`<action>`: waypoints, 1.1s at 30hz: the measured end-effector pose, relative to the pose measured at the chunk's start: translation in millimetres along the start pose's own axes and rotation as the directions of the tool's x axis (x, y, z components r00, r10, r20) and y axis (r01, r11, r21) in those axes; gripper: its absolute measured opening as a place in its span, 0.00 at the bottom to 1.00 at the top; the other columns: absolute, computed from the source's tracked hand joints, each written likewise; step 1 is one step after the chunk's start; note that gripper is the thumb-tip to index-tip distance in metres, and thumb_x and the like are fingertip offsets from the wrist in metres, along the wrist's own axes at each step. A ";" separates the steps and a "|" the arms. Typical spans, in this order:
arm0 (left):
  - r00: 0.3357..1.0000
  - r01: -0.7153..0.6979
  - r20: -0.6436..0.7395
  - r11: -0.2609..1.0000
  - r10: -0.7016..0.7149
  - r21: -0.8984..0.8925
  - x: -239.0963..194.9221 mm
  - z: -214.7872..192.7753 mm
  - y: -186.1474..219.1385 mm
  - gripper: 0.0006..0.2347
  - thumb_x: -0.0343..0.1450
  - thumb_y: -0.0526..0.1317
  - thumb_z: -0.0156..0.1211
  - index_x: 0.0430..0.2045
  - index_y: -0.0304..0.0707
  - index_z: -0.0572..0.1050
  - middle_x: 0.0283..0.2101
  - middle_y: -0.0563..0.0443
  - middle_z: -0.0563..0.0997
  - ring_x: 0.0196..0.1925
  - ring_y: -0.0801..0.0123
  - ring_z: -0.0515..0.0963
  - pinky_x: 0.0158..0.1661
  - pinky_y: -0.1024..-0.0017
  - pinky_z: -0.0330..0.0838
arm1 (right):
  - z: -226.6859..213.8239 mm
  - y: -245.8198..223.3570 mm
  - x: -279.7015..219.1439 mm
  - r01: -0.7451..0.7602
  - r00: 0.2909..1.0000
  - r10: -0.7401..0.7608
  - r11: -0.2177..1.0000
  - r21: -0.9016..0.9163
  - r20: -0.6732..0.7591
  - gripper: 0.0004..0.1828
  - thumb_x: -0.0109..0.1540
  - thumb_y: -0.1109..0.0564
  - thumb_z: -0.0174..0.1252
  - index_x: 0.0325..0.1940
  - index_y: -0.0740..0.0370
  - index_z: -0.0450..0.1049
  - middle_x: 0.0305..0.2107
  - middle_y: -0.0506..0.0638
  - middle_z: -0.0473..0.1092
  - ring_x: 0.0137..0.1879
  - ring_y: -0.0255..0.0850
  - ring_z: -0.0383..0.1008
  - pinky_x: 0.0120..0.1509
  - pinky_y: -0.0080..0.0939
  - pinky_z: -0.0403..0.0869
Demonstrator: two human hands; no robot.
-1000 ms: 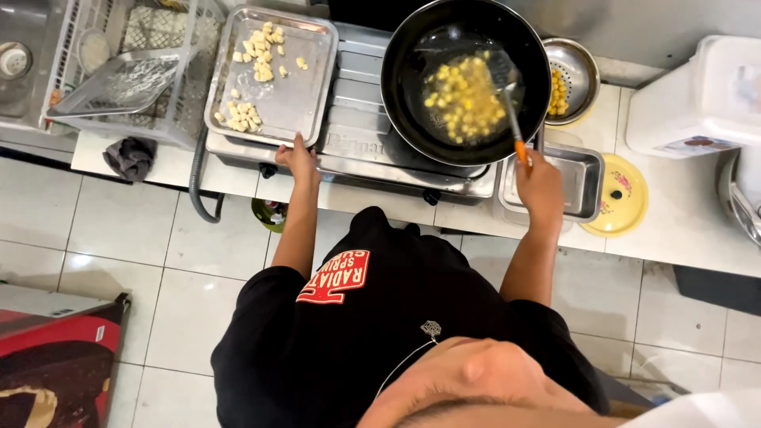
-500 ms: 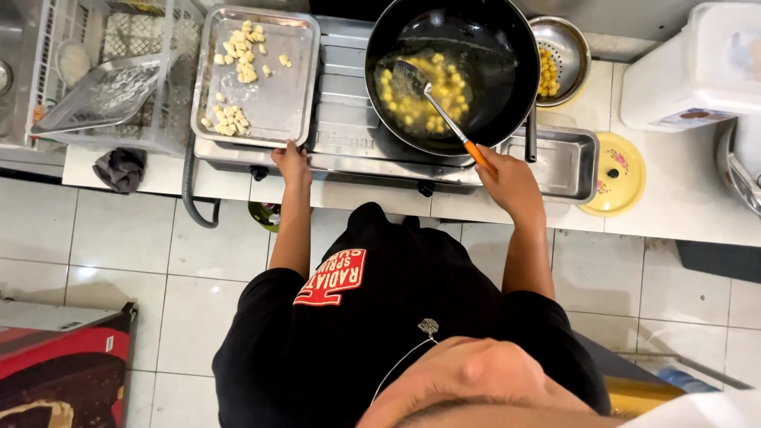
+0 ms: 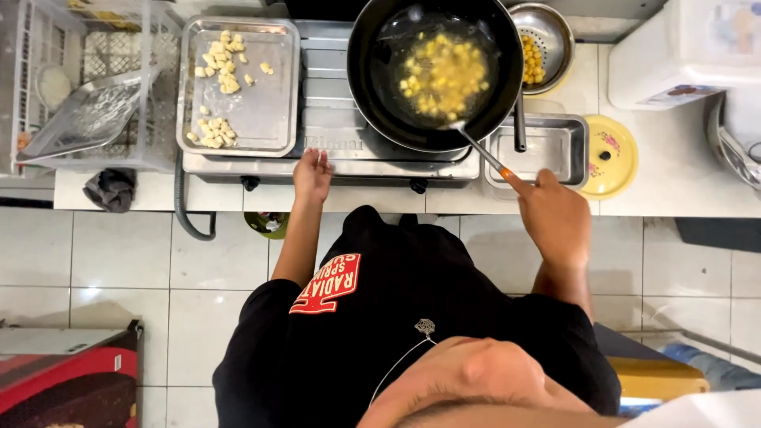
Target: The person is frying small pieces of dough in a wok and draining them with a slotted spoon.
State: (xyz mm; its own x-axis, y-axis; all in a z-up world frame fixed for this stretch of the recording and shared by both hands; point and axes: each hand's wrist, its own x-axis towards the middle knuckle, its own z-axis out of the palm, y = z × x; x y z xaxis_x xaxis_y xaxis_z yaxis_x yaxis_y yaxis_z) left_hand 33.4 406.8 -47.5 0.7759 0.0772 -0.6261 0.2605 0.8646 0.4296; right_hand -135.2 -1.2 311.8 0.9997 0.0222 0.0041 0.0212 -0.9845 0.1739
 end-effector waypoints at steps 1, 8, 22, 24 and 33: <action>1.000 0.006 0.003 1.000 -0.006 0.003 -25.4 22.0 1.3 0.11 0.71 0.34 0.59 0.46 0.41 0.69 0.42 0.54 0.76 0.42 0.69 0.79 0.36 0.70 0.72 | 5.1 -2.7 6.3 -0.007 1.000 0.007 1.000 -0.002 0.002 0.21 0.67 0.56 0.58 0.61 0.32 0.78 0.30 0.48 0.67 0.27 0.46 0.72 0.30 0.48 0.71; 0.848 -0.420 0.489 0.819 0.202 0.390 -133.4 110.1 6.2 0.10 0.75 0.34 0.64 0.49 0.32 0.78 0.43 0.53 0.82 0.39 0.76 0.78 0.40 0.78 0.72 | 74.7 -23.9 57.0 0.062 0.982 -0.001 0.945 0.321 -0.188 0.25 0.62 0.59 0.60 0.62 0.38 0.78 0.30 0.54 0.67 0.30 0.53 0.72 0.32 0.50 0.71; 0.774 -0.538 0.624 0.634 0.110 0.556 -146.3 138.1 -21.8 0.12 0.79 0.44 0.54 0.35 0.33 0.78 0.31 0.55 0.81 0.29 0.78 0.78 0.30 0.81 0.68 | 130.5 -36.2 134.4 0.048 0.966 0.096 0.844 0.534 -0.239 0.24 0.63 0.61 0.61 0.64 0.50 0.74 0.33 0.60 0.72 0.38 0.60 0.75 0.39 0.58 0.73; 0.718 -0.534 0.681 0.514 -0.144 0.672 -127.0 121.7 -41.6 0.12 0.81 0.45 0.52 0.37 0.35 0.76 0.30 0.56 0.79 0.31 0.76 0.81 0.31 0.79 0.71 | 124.7 -31.0 130.9 0.085 0.978 0.053 0.782 0.618 -0.201 0.24 0.61 0.61 0.62 0.62 0.54 0.75 0.33 0.63 0.73 0.39 0.62 0.75 0.42 0.59 0.73; 0.411 -0.347 0.423 0.290 -0.808 0.892 -102.3 126.9 -186.0 0.16 0.75 0.47 0.57 0.53 0.41 0.68 0.47 0.54 0.78 0.47 0.71 0.82 0.41 0.71 0.78 | 30.6 -3.7 61.3 -0.006 0.998 -0.025 0.862 0.506 0.055 0.23 0.63 0.60 0.55 0.61 0.46 0.77 0.33 0.60 0.76 0.40 0.61 0.75 0.44 0.60 0.72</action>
State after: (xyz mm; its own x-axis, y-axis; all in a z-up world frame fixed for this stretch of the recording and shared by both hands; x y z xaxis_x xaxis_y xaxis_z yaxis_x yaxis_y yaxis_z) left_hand -21.5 175.1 19.3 0.3509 -0.8767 -0.3290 0.3191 -0.2184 0.9222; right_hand -73.8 -1.4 281.3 0.9978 0.0372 -0.0545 0.0158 -0.9371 -0.3486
